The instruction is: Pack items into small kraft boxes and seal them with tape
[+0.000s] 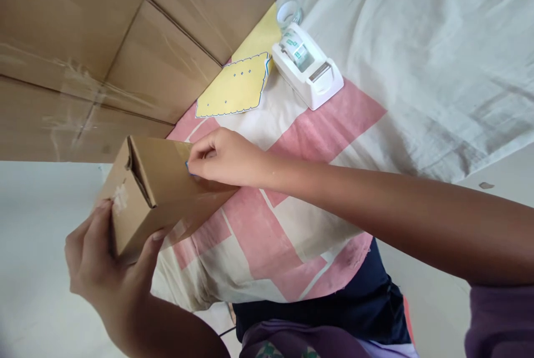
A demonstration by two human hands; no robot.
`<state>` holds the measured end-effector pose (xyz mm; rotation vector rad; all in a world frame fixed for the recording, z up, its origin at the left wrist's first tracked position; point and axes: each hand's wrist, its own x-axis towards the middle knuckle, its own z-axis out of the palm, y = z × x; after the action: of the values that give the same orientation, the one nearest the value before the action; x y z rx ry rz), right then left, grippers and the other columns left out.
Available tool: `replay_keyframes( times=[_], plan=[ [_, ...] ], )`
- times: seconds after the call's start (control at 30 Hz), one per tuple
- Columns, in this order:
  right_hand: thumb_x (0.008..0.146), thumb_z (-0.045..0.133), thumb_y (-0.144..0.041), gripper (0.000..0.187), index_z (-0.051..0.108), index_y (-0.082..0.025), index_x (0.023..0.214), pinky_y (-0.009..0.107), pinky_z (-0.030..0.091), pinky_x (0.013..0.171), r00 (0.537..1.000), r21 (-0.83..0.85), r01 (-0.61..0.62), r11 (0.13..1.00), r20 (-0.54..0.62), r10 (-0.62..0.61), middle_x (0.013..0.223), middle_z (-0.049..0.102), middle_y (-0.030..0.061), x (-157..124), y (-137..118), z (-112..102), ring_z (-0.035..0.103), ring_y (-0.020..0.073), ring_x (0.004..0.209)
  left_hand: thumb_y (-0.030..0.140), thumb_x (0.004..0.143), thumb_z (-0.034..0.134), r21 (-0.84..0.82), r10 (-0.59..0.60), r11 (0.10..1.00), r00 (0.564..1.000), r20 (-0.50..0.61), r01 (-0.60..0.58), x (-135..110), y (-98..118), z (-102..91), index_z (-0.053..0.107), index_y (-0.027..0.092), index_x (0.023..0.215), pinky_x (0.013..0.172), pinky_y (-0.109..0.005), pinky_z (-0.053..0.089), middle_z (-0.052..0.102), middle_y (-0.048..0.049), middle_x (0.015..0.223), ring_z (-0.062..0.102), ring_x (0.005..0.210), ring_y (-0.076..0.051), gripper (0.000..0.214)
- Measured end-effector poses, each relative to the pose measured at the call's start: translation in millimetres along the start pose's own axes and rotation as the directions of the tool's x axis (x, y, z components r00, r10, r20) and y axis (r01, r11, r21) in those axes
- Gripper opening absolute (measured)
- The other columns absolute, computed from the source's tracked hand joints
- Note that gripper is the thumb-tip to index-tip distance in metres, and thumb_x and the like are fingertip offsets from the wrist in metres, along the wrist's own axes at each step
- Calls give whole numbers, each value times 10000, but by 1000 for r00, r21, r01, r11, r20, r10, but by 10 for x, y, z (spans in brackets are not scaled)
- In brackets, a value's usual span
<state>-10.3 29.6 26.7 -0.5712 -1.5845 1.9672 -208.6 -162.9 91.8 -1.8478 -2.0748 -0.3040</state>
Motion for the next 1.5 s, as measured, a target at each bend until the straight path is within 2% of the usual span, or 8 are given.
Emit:
replay_keyframes(
  times=[0.13, 0.3, 0.53, 0.87, 1.03, 1.17, 1.37, 1.5],
  plan=[
    [858, 592, -149, 183, 674, -133, 696, 253, 308, 590, 1000, -12, 8, 1000, 2, -8, 619, 521, -39, 24, 43, 4, 444, 80, 595, 306, 846, 800, -20, -18, 1000, 1000, -16, 18, 8, 41, -5, 442, 279, 1567, 1183, -611, 428, 543, -142, 1520, 528, 1393, -381, 806],
    [888, 593, -140, 123, 685, -140, 807, 245, 349, 614, 998, 58, 46, 997, 49, -49, 725, 612, -21, 89, 138, -12, 513, 86, 637, 299, 857, 793, -4, 0, 1000, 1000, 20, 0, 22, 37, -14, 402, 299, 1586, 1181, -614, 430, 543, -139, 1517, 522, 1404, -370, 827],
    [980, 495, -128, 195, 618, -152, 830, 264, 411, 730, 973, 120, 204, 972, 85, -214, 830, 647, -9, 141, 218, -10, 557, 96, 758, 315, 858, 792, -12, 54, 998, 998, 18, -54, 6, -26, -6, 391, 324, 1589, 1181, -629, 429, 551, -112, 1519, 509, 1418, -373, 833],
    [978, 531, -179, 170, 619, -164, 834, 275, 423, 753, 976, 184, 215, 959, -15, -216, 820, 653, -17, 198, 291, 35, 556, 102, 759, 351, 851, 798, -9, 26, 1000, 1000, -8, -26, 31, 31, -4, 455, 314, 1555, 1159, -612, 441, 597, -114, 1483, 549, 1379, -371, 784],
    [970, 519, -148, 184, 620, -167, 817, 281, 436, 781, 978, 144, 190, 971, 54, -199, 831, 660, -7, 204, 268, 20, 558, 103, 760, 360, 835, 815, -8, 13, 1000, 1000, -9, -13, 41, 2, 12, 462, 333, 1549, 1160, -588, 451, 602, -107, 1474, 562, 1367, -356, 797],
    [961, 522, -151, 169, 604, -169, 814, 287, 442, 797, 982, 157, 187, 970, -18, -186, 816, 644, -7, 205, 249, 32, 571, 113, 781, 371, 827, 820, -17, 3, 1000, 1000, -19, -3, 60, 37, 19, 486, 326, 1535, 1167, -566, 444, 609, -108, 1467, 562, 1369, -353, 784],
    [923, 523, -169, 138, 614, -171, 819, 302, 432, 799, 986, 18, 142, 990, 89, -143, 865, 647, 7, 121, 230, -15, 570, 136, 815, 410, 878, 762, 18, -23, 1000, 1000, 14, 23, 71, 53, 11, 461, 299, 1542, 1129, -579, 452, 602, -113, 1472, 561, 1359, -364, 738],
    [928, 557, -278, 161, 588, -180, 804, 271, 393, 703, 986, -35, 152, 988, 74, -149, 802, 588, -12, 176, 223, -4, 505, 123, 728, 493, 882, 733, 45, -10, 999, 1000, -1, 10, 65, 35, 38, 444, 314, 1545, 1038, -539, 486, 634, -87, 1447, 594, 1315, -378, 746]
  ],
)
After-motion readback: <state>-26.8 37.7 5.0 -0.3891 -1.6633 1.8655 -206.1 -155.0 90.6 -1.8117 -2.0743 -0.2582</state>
